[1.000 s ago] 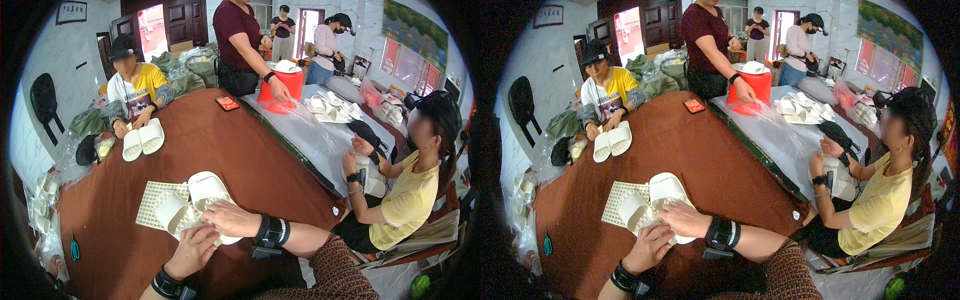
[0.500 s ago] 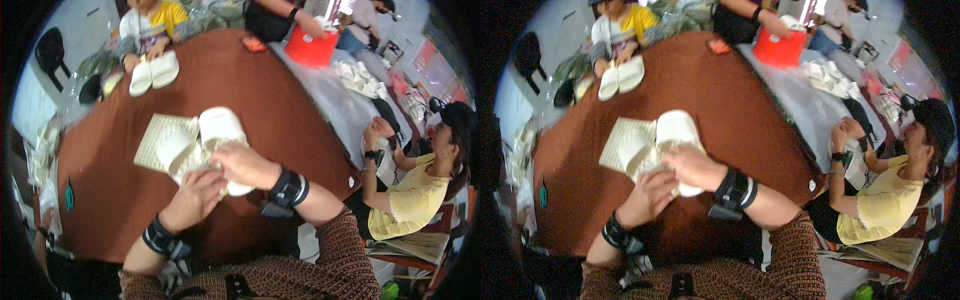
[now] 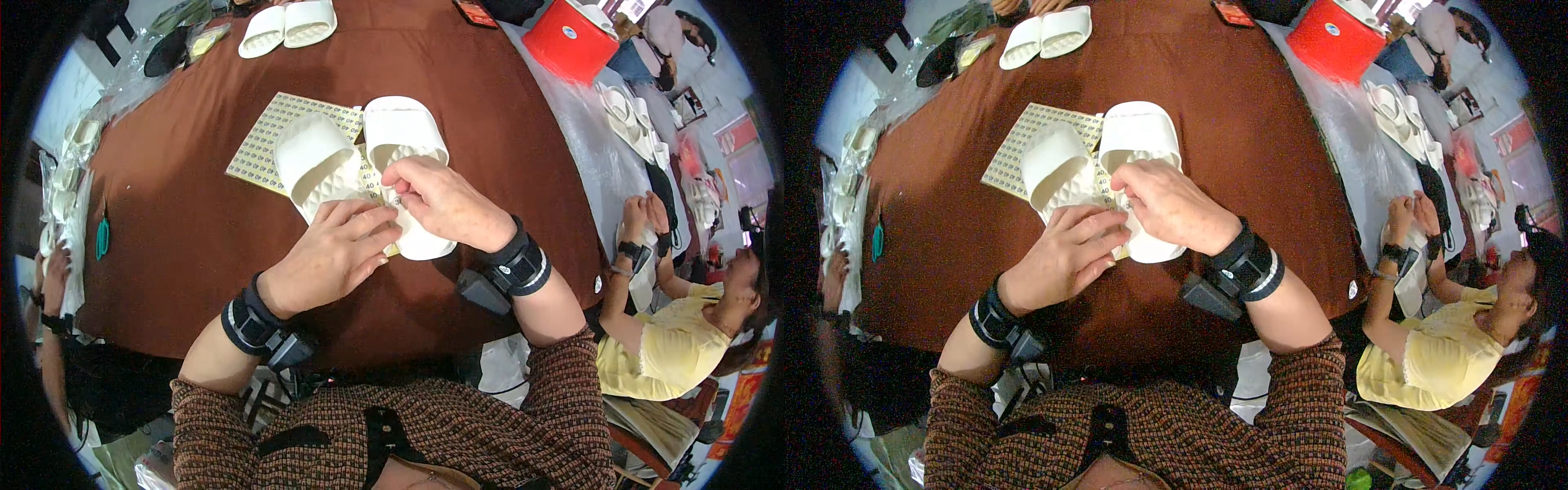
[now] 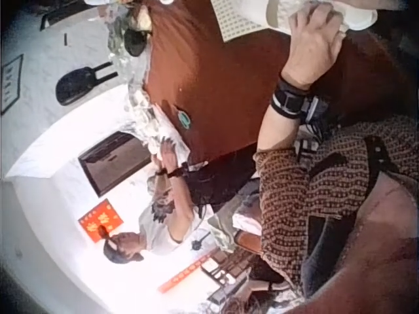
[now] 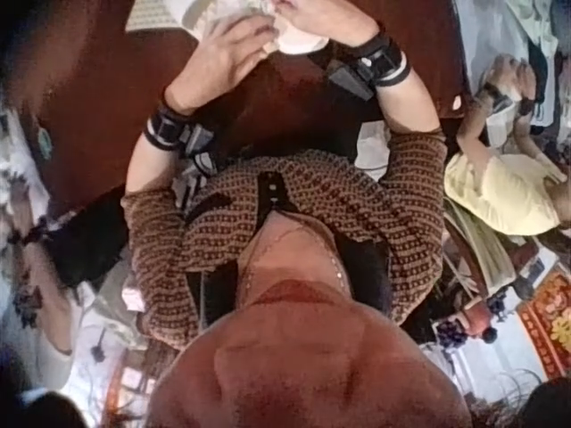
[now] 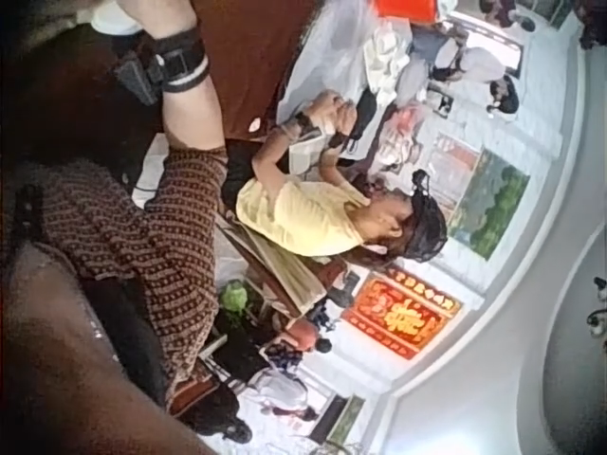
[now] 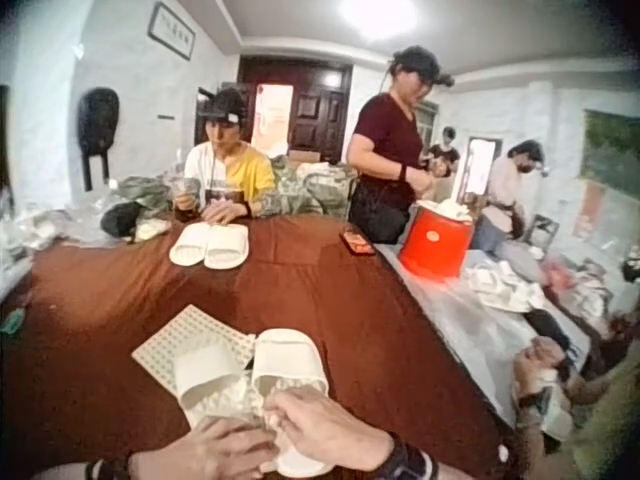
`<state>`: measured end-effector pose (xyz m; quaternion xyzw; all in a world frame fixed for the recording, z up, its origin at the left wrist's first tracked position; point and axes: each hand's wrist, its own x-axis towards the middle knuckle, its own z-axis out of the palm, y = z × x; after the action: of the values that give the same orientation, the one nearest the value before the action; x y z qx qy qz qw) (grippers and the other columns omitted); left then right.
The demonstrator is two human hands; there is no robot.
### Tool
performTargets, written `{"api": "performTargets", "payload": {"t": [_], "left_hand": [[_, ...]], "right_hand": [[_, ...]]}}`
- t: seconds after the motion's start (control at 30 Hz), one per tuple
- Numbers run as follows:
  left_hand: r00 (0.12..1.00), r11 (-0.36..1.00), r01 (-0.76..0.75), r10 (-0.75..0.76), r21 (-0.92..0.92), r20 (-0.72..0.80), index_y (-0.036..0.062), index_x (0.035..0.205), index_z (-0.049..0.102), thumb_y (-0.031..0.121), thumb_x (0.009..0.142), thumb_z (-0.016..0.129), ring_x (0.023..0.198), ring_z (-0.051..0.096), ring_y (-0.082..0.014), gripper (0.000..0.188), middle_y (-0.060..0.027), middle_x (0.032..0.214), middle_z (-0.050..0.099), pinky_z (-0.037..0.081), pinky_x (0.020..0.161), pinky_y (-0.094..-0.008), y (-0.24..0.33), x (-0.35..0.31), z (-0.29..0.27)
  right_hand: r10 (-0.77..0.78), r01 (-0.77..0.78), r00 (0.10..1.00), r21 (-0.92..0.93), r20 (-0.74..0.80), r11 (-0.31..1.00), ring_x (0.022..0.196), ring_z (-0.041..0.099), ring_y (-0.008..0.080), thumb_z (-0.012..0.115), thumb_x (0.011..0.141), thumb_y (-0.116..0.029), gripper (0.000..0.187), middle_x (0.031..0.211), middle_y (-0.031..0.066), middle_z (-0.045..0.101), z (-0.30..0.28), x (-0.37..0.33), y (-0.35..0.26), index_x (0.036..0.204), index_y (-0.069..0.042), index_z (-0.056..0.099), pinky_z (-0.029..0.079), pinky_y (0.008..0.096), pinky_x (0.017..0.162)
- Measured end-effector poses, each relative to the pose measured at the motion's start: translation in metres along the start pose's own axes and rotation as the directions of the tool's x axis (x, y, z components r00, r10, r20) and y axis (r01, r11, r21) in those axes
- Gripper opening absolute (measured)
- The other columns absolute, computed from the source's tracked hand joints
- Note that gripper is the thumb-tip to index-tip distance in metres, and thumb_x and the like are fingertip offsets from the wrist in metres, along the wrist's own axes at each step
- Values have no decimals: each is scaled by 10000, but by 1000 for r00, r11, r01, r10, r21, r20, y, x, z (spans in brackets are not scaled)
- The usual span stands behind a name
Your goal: The recorder is applying size stickers to the insoles of newly manufactured white slippers.
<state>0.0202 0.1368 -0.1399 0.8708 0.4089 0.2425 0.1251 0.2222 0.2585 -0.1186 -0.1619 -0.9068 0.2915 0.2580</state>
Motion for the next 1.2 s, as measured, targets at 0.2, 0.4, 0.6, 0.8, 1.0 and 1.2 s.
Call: {"api": "performTargets", "payload": {"t": [0.2,0.4,0.6,0.8,1.0,1.2], "left_hand": [[998,999,12,-9,51,-64,103,1209,644,160,897,662,1229,497,-299,318,-73,1300,572,405,986,-449,8,-2,-1],[997,999,25,-21,46,-75,95,1196,646,153,894,660,1207,505,-300,308,-79,1279,577,411,973,-445,9,-2,-2],[996,999,33,-30,36,-83,88,1184,649,146,892,658,1186,513,-300,298,-84,1258,582,417,959,-441,9,-3,-2],[995,999,40,-36,37,-89,81,1171,651,139,889,656,1164,521,-301,288,-90,1238,586,423,945,-436,10,-2,-2],[995,998,45,-42,36,-91,74,1158,653,132,886,654,1143,529,-301,278,-96,1217,591,429,932,-432,10,-3,-3],[995,998,53,-50,31,-91,67,1145,655,125,884,652,1122,538,-301,268,-101,1196,596,435,918,-428,10,-4,-4]], "right_hand": [[-27,27,1000,-19,6,999,854,608,290,557,836,47,266,892,124,589,3,0,-2,1088,-35,559,502,394,776],[-52,52,999,-54,1,997,838,592,290,550,832,45,267,875,119,574,5,1,-3,1084,-42,556,493,398,768],[60,-60,998,-5,17,998,824,608,276,552,852,36,244,892,125,583,-2,-1,-2,1087,-31,549,503,378,741],[29,-29,1000,36,3,999,827,615,276,555,855,41,243,908,130,595,1,0,1,1087,-30,551,509,376,737],[-76,74,997,-100,-17,992,867,612,341,549,866,23,200,932,154,610,7,2,0,1058,-34,550,500,424,784],[-90,88,996,-101,-19,991,873,612,354,549,877,4,185,933,163,613,9,2,3,1056,-40,551,498,428,787]]}}
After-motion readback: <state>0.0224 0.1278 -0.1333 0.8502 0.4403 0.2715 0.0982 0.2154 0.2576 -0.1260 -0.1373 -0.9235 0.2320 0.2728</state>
